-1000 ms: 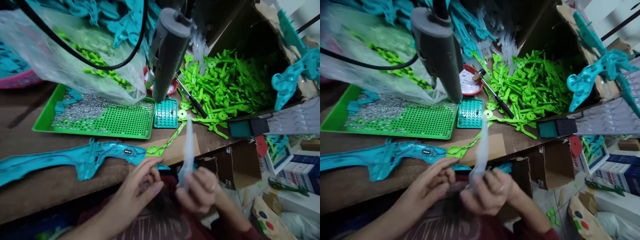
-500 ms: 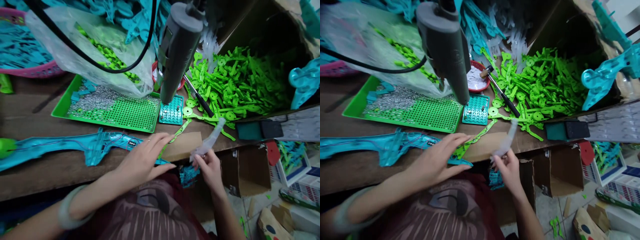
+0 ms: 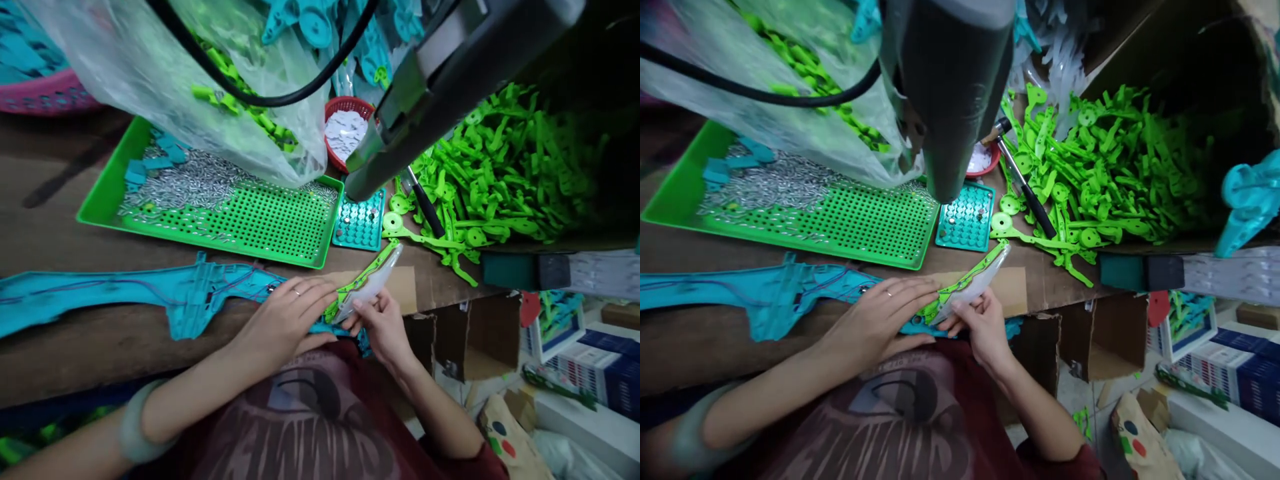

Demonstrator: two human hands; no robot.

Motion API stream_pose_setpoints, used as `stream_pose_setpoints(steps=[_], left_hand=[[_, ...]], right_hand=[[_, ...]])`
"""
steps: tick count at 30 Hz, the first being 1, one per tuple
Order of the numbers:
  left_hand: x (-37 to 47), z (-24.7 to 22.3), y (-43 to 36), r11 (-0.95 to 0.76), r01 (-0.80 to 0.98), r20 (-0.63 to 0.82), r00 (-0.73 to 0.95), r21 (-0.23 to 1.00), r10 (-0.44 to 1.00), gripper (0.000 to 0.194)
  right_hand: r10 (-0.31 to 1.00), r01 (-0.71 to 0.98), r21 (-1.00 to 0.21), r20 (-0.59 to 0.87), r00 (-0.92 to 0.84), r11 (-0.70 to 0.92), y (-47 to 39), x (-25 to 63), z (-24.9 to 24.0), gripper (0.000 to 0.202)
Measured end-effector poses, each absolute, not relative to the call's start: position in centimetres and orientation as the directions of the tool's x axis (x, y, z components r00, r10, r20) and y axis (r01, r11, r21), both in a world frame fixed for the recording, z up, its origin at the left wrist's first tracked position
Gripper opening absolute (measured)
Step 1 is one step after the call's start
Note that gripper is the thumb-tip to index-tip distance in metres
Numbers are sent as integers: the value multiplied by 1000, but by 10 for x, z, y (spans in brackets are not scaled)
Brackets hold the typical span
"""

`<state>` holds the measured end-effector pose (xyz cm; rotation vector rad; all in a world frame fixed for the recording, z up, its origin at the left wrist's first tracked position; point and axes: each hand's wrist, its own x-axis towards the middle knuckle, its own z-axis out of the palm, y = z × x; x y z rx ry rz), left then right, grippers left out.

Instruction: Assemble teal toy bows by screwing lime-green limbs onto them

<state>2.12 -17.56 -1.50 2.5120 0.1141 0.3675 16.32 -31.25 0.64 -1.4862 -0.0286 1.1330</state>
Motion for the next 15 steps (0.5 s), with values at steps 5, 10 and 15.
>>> stream_pose_setpoints(steps=[5,10,15], left_hand=[[21,-16,-178,-836,-26,272,951,548,148,42],[19,-20,-178,-887,-74,344,934,456,98,44],[21,-25,-174,-900,-115,391,918,420,65,31]], right_hand=[[560,-454,-804,-594,577,-384,-315,153,6,43],[500,-113,-819,-445,743,-562,-322,171,4,60],[747,708,-426,104,657,-563,-332,206,0,50]])
